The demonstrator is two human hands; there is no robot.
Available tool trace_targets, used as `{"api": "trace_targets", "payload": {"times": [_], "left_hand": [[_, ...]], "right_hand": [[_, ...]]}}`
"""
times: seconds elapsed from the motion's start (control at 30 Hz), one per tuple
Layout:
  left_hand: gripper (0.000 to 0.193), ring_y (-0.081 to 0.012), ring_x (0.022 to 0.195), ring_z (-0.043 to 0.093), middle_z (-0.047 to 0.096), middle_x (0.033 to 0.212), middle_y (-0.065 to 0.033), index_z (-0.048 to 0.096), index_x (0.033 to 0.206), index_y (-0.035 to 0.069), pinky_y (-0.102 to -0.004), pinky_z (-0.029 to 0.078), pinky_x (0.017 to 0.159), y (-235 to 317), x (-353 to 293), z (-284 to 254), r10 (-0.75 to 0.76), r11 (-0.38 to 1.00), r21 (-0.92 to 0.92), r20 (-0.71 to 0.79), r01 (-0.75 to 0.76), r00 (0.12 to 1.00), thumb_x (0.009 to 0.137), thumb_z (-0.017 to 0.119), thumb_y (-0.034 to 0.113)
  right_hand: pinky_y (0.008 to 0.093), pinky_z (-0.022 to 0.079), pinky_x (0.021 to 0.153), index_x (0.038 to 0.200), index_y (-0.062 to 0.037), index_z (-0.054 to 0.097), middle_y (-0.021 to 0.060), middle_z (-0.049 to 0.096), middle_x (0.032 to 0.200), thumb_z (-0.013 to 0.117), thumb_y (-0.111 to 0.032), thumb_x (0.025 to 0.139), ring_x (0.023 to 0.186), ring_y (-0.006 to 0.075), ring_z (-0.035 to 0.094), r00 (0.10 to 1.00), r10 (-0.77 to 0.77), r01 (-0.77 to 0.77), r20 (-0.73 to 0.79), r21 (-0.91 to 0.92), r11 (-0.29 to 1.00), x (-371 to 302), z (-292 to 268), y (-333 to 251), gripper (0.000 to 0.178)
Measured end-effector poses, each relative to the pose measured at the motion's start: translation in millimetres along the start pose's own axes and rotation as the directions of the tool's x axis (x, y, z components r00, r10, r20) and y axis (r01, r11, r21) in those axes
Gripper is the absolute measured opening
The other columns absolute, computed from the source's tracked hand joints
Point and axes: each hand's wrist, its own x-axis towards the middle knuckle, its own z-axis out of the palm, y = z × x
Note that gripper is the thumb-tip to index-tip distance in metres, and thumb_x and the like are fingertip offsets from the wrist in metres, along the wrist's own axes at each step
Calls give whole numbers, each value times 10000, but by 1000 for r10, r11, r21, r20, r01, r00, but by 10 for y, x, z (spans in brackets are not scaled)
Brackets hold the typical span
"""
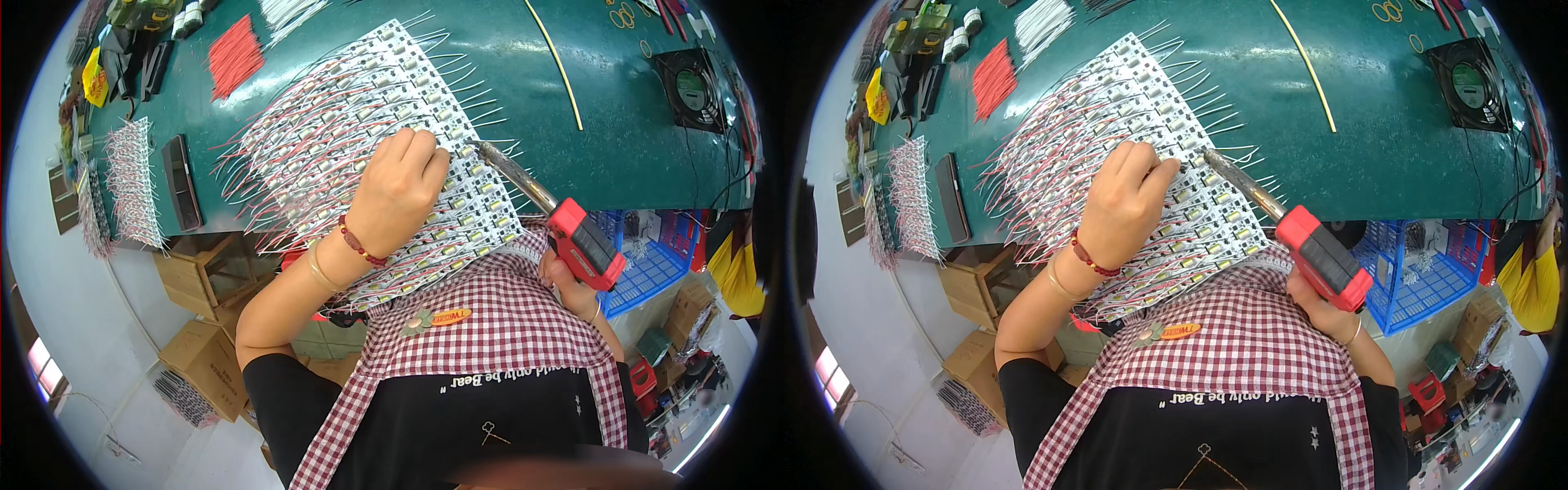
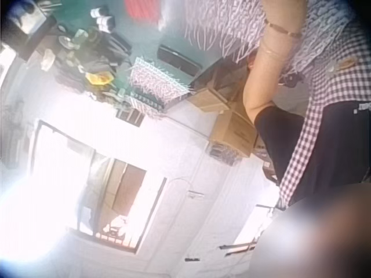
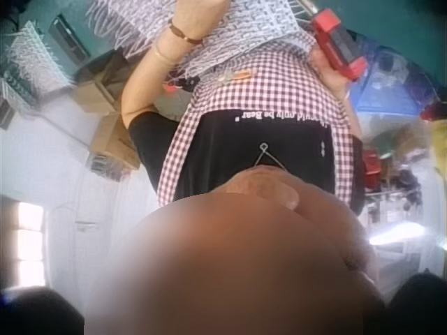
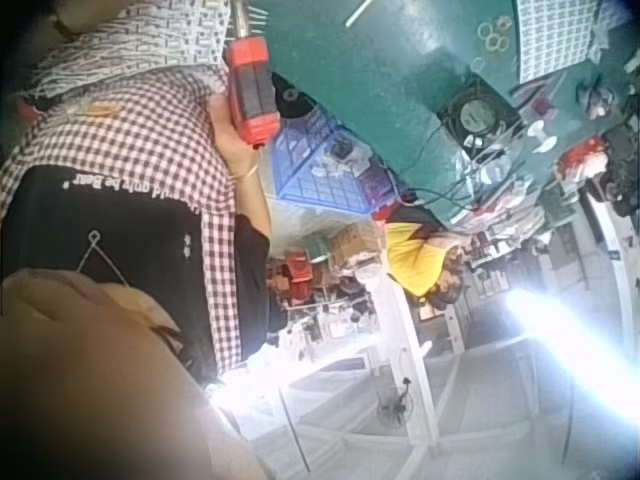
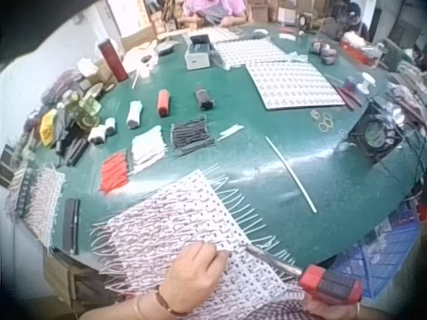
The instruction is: The person solders wires onto a large sheet of LED components at a workstation using a soldering iron.
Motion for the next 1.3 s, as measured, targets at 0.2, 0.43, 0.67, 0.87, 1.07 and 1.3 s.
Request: {"api": "trace_targets", "payload": {"times": [0.2, 0.43, 0.67, 0.87, 1.07, 1.3], "left_hand": [[191, -223, 714, 493, 458, 758, -64, 639, 871, 32, -340, 407, 639, -23, 5, -37, 34, 990, 138, 31, -38, 999, 685, 605, 9], [176, -221, 718, 503, 489, 768, -52, 638, 862, 45, -335, 402, 640, -71, -1, -76, 35, 993, 115, -25, -32, 999, 690, 613, 14], [211, -211, 677, 478, 455, 723, -50, 650, 864, 35, -330, 386, 622, 77, -64, -37, 48, 999, 3, -10, -48, 999, 662, 616, -14], [210, -215, 675, 468, 437, 715, -62, 649, 871, 16, -332, 383, 619, 87, -75, 24, 65, 997, -32, -1, -65, 998, 667, 614, -20], [200, -224, 678, 469, 437, 719, -70, 642, 863, 7, -336, 390, 625, 101, -68, 20, 57, 998, -27, -4, -58, 998, 668, 611, -25], [190, -228, 686, 471, 438, 732, -75, 642, 857, 9, -334, 395, 628, 115, -62, 1, 32, 999, -8, 32, -32, 999, 672, 608, -14]], "right_hand": [[289, 416, 574, 783, -36, 508, 47, 490, 619, 574, -266, 938, 581, 148, 491, 999, -2, 1, -44, -13, 1000, 49, 99, -58, 285], [289, 420, 578, 868, -19, 528, 43, 496, 632, 586, -278, 930, 582, 146, 492, 999, -23, 23, -38, -11, 1000, -2, 76, -26, 273], [288, 492, 702, 1014, -12, 637, 49, 643, 872, 648, -46, 853, 794, 140, 611, 999, 10, -13, 30, 97, 995, -148, -76, 143, 165], [300, 493, 672, 1001, -34, 652, 61, 655, 878, 703, -68, 804, 764, 165, 627, 993, 116, -116, -15, -49, 992, -218, -66, 217, 207], [271, 423, 638, 824, -10, 547, 51, 551, 717, 574, -261, 935, 673, 134, 518, 997, -10, 30, 75, -268, 963, -154, -44, 145, 276], [305, 486, 657, 936, -30, 647, 80, 640, 857, 684, -63, 795, 746, 190, 619, 997, 58, -66, -57, -144, 987, -244, -66, 220, 149]]}}
